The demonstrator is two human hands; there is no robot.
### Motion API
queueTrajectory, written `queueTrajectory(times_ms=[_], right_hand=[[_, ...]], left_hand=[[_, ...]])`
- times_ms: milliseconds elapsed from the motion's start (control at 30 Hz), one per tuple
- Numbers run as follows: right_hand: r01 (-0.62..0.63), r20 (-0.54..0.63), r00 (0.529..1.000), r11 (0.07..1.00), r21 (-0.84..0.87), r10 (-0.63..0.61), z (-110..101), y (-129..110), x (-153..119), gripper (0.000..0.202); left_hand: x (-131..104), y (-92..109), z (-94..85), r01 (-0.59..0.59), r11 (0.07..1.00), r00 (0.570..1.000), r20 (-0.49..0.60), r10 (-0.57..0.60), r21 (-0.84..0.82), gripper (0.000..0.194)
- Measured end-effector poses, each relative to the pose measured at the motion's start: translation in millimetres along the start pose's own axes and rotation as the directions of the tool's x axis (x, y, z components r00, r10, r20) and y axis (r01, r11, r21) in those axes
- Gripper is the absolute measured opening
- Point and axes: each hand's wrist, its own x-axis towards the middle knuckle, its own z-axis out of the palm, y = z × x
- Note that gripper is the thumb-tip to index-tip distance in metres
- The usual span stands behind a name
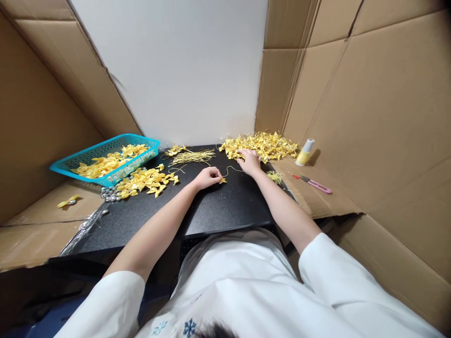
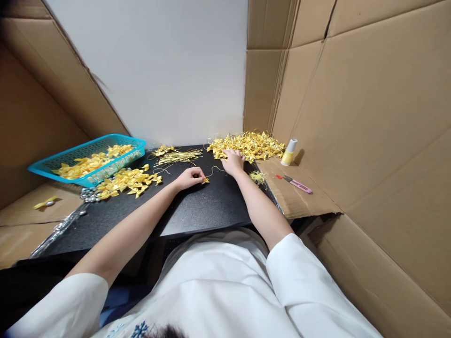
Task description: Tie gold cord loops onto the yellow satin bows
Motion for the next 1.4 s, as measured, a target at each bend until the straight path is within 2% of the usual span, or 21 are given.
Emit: queueTrajectory(times_ms=[100,167,233,333,400,467,600,833,933,1000,1067,1133,1233,1300,1400], right_hand=[[-0.052,0.015,0.999,0.999,-0.014,0.052,-39.1,11.1,1.2,0.024],[-0.041,0.062,0.997,0.997,-0.059,0.044,-72.5,30.2,-10.8,0.025],[-0.043,0.055,0.997,0.974,-0.223,0.057,-105.6,57.6,-36.7,0.028],[-0.151,-0.066,0.988,0.841,-0.519,0.137,-143.3,104.7,-91.1,0.043],[-0.228,-0.135,0.974,0.774,-0.591,0.184,-157.0,132.1,-124.0,0.046],[-0.27,-0.173,0.963,0.749,-0.605,0.207,-162.4,151.2,-145.2,0.045],[-0.245,-0.132,0.969,0.794,-0.557,0.207,-159.6,163.5,-154.1,0.036],[-0.247,-0.196,0.966,0.832,-0.496,0.17,-153.5,164.4,-148.3,0.034],[-0.348,-0.291,0.924,0.863,-0.366,0.249,-156.0,148.9,-140.8,0.038],[-0.328,-0.287,0.923,0.914,-0.241,0.255,-153.7,125.3,-130.4,0.038],[-0.184,-0.183,0.969,0.978,-0.098,0.164,-143.9,92.9,-116.3,0.037],[-0.065,-0.015,0.998,0.998,0.027,0.065,-125.3,57.4,-100.2,0.036],[0.024,0.236,0.971,0.996,0.084,-0.043,-86.9,13.6,-76.3,0.036],[0.07,0.309,0.947,0.996,0.063,-0.086,-61.6,-2.4,-63.3,0.036],[0.129,0.344,0.931,0.992,0.002,-0.122,-34.6,-6.2,-52.3,0.039]], left_hand=[[-1.0,0.4,0.2,0.008,1.0,1.0,0.005,-0.008,-0.011,0.016],[-1.1,0.5,1.0,0.009,1.0,1.0,-0.003,-0.009,-0.008,0.023],[-1.1,0.7,1.6,0.002,1.0,1.0,-0.022,-0.002,-0.005,0.027],[-1.1,1.3,1.8,-0.034,0.999,0.998,-0.057,0.034,-0.002,0.026],[-1.5,1.9,1.3,-0.056,0.998,0.996,-0.076,0.055,-0.001,0.024],[-2.3,2.6,0.9,-0.039,0.999,0.995,-0.091,0.038,-0.002,0.022],[-4.4,4.9,1.6,0.038,0.999,0.992,-0.121,-0.035,0.023,0.019],[-4.0,7.2,5.3,-0.067,0.997,0.982,-0.179,0.06,-0.031,0.015],[-2.9,5.2,5.7,-0.06,0.998,0.988,-0.14,0.057,-0.016,0.013],[-2.4,3.7,5.5,-0.033,0.999,0.993,-0.118,0.03,-0.024,0.016],[-2.2,2.5,5.1,-0.013,0.999,0.994,-0.107,0.009,-0.037,0.019],[-2.2,1.6,4.6,-0.004,0.999,0.995,-0.096,0.0,-0.041,0.021],[-2.2,0.3,4.1,0.012,0.999,0.997,-0.082,-0.015,-0.031,0.025],[-2.3,-0.6,4.1,0.014,1.0,0.997,-0.079,-0.016,-0.027,0.028],[-2.7,-1.2,4.8,-0.02,0.999,0.996,-0.089,0.016,-0.041,0.029]])
